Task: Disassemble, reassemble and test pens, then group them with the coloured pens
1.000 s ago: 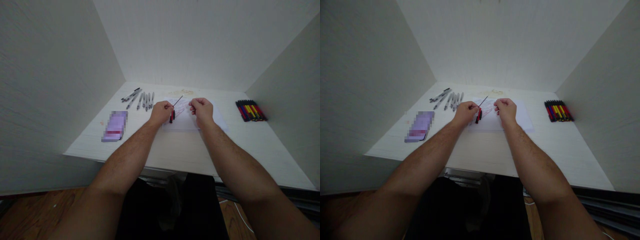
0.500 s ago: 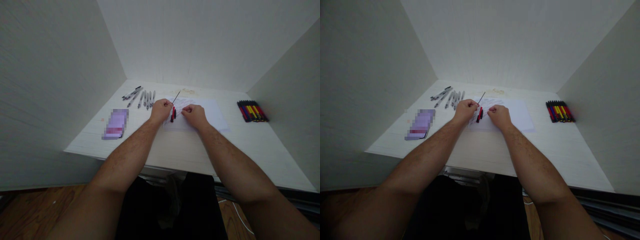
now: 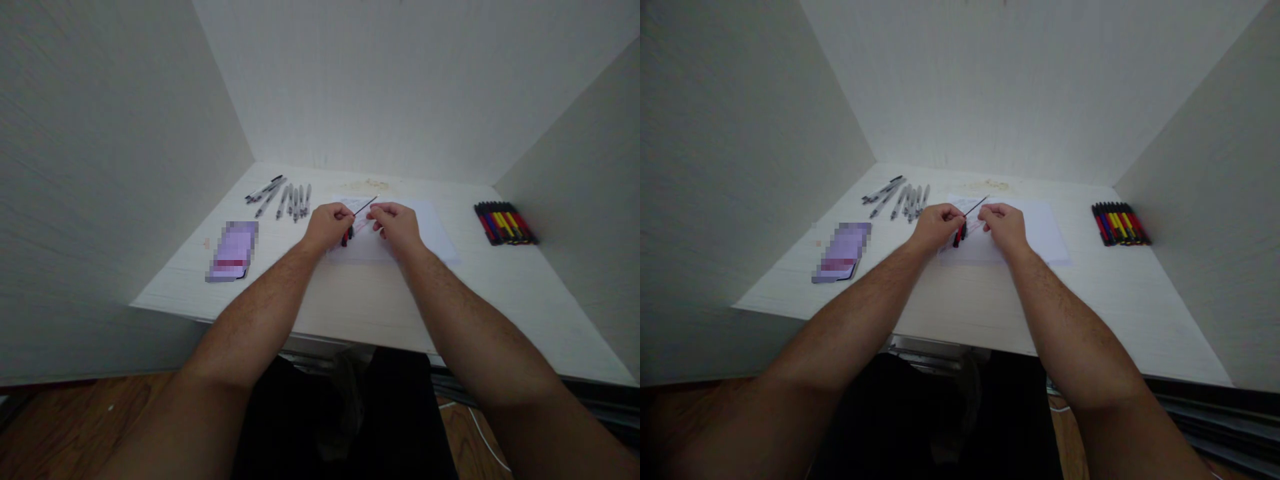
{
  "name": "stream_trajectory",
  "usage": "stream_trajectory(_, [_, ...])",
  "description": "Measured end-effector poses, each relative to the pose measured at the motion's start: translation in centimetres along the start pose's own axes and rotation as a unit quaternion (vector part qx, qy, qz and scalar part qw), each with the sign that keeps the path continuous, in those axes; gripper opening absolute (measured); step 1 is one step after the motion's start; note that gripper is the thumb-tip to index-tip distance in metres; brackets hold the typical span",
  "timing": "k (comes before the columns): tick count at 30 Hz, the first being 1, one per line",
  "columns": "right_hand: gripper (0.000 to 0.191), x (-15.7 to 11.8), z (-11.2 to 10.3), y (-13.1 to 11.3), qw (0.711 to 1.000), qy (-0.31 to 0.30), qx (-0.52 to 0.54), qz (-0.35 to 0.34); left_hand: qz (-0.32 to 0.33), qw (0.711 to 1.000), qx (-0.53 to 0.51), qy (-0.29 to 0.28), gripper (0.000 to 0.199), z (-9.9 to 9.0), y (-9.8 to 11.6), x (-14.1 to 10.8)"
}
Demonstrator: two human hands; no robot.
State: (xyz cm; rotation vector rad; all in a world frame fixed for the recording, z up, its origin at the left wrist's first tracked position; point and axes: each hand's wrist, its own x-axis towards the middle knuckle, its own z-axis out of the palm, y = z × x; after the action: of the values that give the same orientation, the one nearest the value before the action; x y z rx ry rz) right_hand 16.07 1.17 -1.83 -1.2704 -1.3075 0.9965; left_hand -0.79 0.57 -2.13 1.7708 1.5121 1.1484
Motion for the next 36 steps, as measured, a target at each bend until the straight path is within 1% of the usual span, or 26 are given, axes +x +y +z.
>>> stream_trajectory(4, [0.022,0.02,0.06,0.06,0.998,-0.026,0.053,0.002,0.002,0.999,0.0,-0.051,0.015,-0.01,0.18,-0.31])
stream_trajectory(7, [0.022,0.08,0.07,0.22,0.997,-0.03,0.066,-0.008,0.013,0.997,0.0,-0.07,0.017,-0.04,0.15,-0.38])
stream_trajectory(12, [0.019,-0.06,0.19,0.04,0.995,0.001,0.096,-0.024,0.025,0.997,0.004,-0.074,0.018,-0.21,0.43,-0.59])
stream_trajectory(18, [0.017,-0.14,0.29,-0.1,0.992,0.024,0.115,-0.045,0.008,0.995,-0.016,-0.094,0.019,-0.32,0.61,-0.83])
stream_trajectory(23, [0.017,-0.1,0.4,-0.04,0.986,0.045,0.148,-0.06,0.03,0.995,-0.011,-0.097,0.019,-0.31,0.34,-0.75])
stream_trajectory(33, [0.01,0.28,0.0,-0.23,0.982,0.058,0.178,-0.029,0.023,0.996,0.001,-0.088,0.018,-0.47,0.22,-0.57])
stream_trajectory(36, [0.012,0.39,-0.27,-0.56,0.982,0.067,0.177,-0.018,0.03,0.997,0.008,-0.07,0.015,-0.62,0.09,-0.46])
